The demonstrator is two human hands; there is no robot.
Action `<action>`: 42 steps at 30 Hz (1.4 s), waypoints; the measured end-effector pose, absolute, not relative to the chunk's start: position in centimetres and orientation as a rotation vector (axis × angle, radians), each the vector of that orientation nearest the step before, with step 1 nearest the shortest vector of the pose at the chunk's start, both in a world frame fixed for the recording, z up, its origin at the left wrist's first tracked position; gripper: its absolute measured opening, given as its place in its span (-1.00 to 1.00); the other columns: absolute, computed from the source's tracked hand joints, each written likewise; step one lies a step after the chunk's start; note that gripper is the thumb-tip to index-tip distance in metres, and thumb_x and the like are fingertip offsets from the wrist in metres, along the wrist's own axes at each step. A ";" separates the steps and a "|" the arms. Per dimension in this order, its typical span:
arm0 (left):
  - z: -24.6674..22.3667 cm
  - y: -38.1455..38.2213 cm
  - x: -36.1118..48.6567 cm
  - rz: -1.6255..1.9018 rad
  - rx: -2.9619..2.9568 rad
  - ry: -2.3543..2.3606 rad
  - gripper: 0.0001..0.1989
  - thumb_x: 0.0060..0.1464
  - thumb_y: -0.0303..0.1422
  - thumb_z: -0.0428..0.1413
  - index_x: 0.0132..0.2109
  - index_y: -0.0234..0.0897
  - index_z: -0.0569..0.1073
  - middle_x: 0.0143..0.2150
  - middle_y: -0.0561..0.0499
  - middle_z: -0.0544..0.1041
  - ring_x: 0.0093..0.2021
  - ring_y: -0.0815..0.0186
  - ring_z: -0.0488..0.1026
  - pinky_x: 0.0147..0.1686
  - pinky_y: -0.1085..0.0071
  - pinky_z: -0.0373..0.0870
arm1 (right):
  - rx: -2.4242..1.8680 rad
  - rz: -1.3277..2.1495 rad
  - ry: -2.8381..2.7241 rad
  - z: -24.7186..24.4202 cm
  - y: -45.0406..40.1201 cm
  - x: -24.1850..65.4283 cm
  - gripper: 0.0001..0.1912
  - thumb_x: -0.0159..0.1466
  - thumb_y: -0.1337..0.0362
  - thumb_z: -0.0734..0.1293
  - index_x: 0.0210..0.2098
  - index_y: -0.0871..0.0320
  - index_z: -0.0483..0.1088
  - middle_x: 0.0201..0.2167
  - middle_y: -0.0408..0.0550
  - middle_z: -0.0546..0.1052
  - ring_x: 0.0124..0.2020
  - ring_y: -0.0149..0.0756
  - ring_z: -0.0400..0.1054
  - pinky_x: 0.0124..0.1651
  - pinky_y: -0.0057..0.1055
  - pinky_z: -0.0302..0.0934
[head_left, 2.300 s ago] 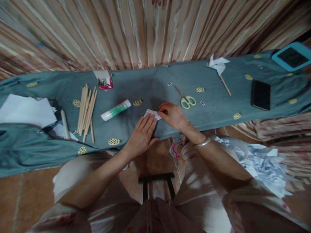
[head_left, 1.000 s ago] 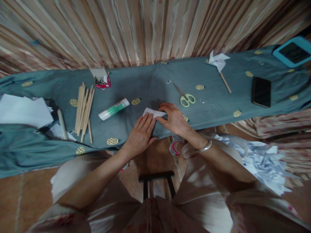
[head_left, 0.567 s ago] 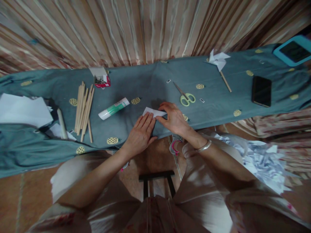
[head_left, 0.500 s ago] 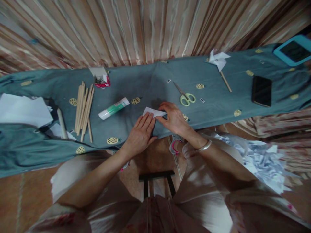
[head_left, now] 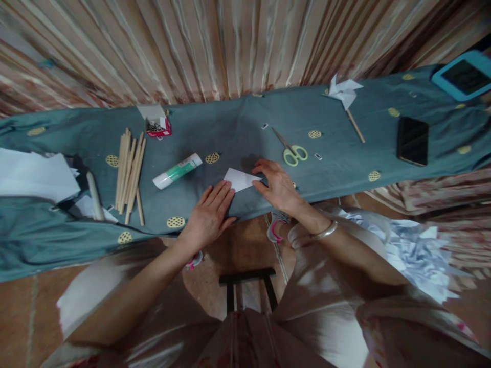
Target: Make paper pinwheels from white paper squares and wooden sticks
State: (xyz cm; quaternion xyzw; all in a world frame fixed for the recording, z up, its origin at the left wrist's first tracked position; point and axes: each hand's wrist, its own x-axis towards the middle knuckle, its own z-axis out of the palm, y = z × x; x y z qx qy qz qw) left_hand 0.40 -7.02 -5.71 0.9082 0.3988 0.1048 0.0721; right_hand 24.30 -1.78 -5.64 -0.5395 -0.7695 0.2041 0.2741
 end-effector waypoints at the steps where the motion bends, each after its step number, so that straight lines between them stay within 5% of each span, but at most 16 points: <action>1: -5.7 -7.1 0.1 0.324 2.728 1.203 -0.39 0.30 -0.22 0.03 0.37 -0.50 0.20 0.41 -0.41 0.22 0.44 -0.06 0.12 0.36 -0.10 0.15 | -1.449 0.544 -2.072 -5.7 -1.8 24.5 -0.78 0.24 0.34 0.34 -0.10 0.14 0.46 0.07 0.11 0.52 0.13 -0.01 0.35 0.28 -0.04 0.18; 22: -4.4 -8.9 -3.8 0.504 2.656 1.256 -0.58 0.33 -0.21 0.02 0.16 -0.42 0.46 0.27 -0.31 0.45 0.32 -0.03 0.34 0.26 -0.02 0.37 | -1.379 0.606 -2.025 -6.1 -0.6 26.7 -0.62 0.17 0.49 0.15 -0.16 0.14 0.51 0.03 0.07 0.57 0.11 -0.15 0.43 0.27 -0.13 0.23; 28: -3.8 -8.5 -3.5 0.538 2.564 1.286 -0.58 0.34 -0.18 0.00 0.08 -0.43 0.52 0.19 -0.30 0.52 0.27 -0.02 0.40 0.22 0.00 0.42 | -1.367 0.750 -1.934 -5.6 -0.3 25.9 -0.77 0.25 0.17 0.35 -0.18 0.14 0.54 -0.03 0.06 0.59 0.07 -0.11 0.46 0.18 -0.15 0.29; 34: -3.2 -7.6 -2.8 0.556 2.387 1.393 -0.57 0.34 -0.13 -0.04 0.01 -0.35 0.57 0.11 -0.25 0.57 0.15 0.02 0.50 0.17 0.02 0.45 | -1.404 0.820 -2.021 -5.3 0.2 24.5 -0.81 0.13 0.34 0.42 -0.22 0.13 0.57 0.11 0.09 0.52 0.17 -0.09 0.41 0.28 -0.12 0.18; 42: -3.0 -5.9 -1.8 0.812 1.727 1.494 -0.28 0.22 0.04 0.00 0.31 -0.43 0.32 0.20 -0.29 0.51 0.20 0.01 0.46 0.22 0.08 0.36 | -1.329 0.997 -1.951 -4.3 1.0 22.7 -0.81 0.08 0.45 0.38 -0.35 0.10 0.58 0.05 -0.02 0.57 0.15 -0.14 0.43 0.27 -0.14 0.18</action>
